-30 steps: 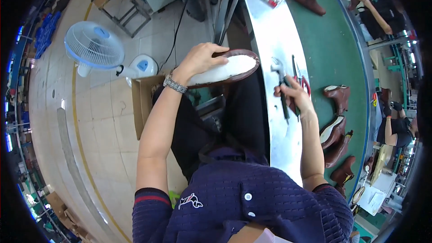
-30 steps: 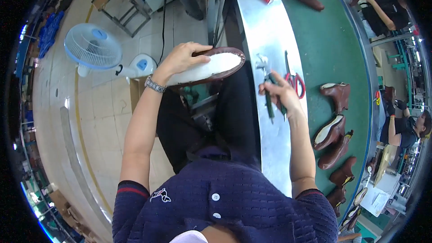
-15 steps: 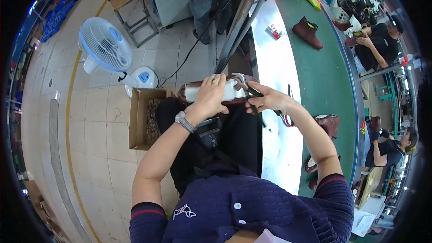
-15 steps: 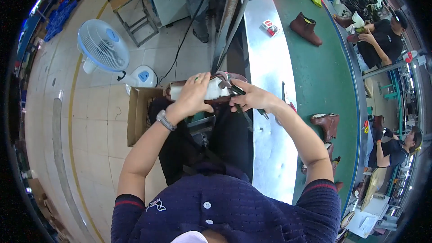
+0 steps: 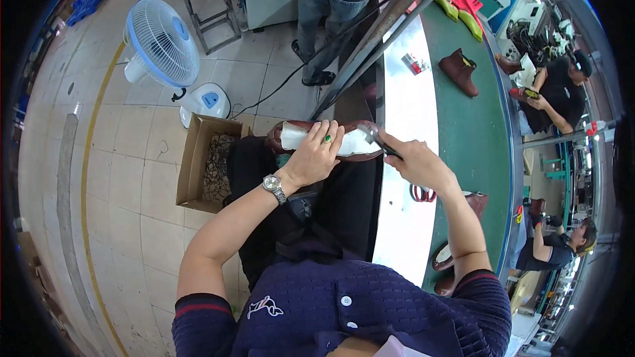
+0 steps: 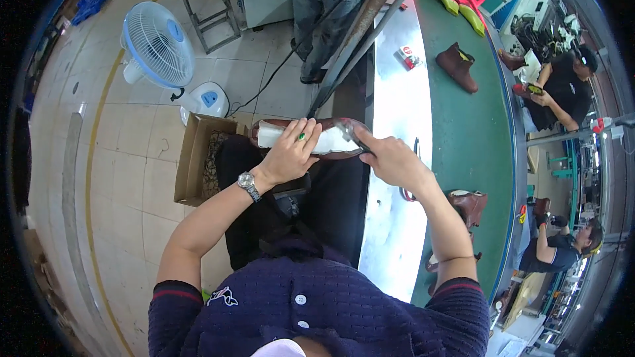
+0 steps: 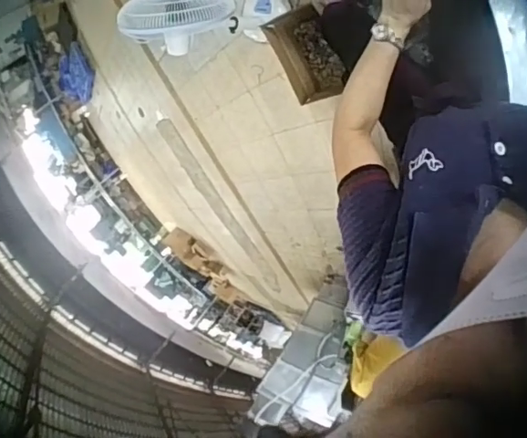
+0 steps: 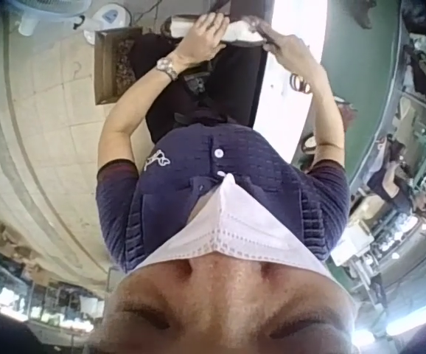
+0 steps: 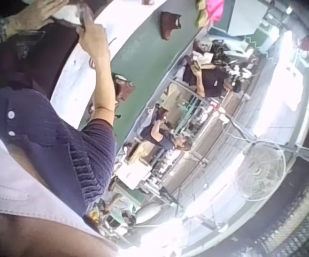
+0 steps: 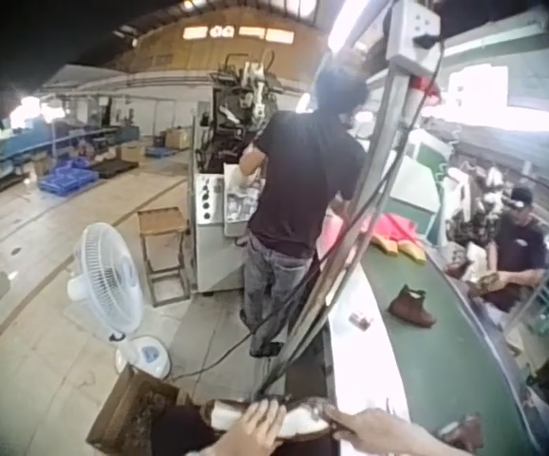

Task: Trim and inspect shoes during the manufacturing process.

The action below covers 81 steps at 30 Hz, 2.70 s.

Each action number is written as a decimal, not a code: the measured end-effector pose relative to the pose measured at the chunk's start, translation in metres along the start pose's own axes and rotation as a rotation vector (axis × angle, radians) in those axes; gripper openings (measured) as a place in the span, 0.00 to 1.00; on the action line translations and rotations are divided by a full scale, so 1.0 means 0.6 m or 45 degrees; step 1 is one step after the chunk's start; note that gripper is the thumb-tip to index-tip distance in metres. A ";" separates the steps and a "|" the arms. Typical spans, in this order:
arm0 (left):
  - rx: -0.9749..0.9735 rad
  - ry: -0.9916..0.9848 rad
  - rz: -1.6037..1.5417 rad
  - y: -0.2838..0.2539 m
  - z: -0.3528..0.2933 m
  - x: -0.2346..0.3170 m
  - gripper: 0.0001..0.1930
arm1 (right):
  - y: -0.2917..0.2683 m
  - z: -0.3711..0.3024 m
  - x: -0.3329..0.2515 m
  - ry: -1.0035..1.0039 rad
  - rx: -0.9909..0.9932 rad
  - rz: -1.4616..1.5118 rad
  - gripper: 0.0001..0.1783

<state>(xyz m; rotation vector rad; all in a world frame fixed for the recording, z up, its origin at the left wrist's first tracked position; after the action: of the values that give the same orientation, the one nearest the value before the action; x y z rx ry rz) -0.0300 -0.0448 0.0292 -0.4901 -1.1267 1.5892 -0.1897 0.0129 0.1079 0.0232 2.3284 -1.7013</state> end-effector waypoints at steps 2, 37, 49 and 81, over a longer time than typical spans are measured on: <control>-0.009 0.003 0.081 0.006 -0.001 -0.003 0.39 | -0.030 0.011 -0.002 0.205 0.277 0.558 0.31; 0.030 -0.034 0.414 -0.015 -0.004 -0.018 0.26 | 0.044 0.078 -0.071 0.253 0.351 0.181 0.38; 0.178 -0.031 0.373 -0.012 -0.020 -0.021 0.19 | 0.022 0.092 -0.096 0.184 0.310 0.091 0.39; 0.070 -0.624 -0.186 -0.096 -0.039 -0.070 0.36 | 0.107 0.123 -0.150 0.207 0.507 0.471 0.47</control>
<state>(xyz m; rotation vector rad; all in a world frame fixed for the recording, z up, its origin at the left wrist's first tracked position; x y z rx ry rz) 0.0330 -0.0750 0.0576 0.0281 -1.4403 1.6496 -0.0778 -0.0237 0.0461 0.6440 1.8883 -1.9806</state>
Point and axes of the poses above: each hand's wrist, its own z-axis towards the middle knuckle, its own y-axis out of the palm, x = y × z, the point moved 6 cm from there along z, towards the middle knuckle, and after that the axes turned 1 degree about x, right-handed, at the moved point
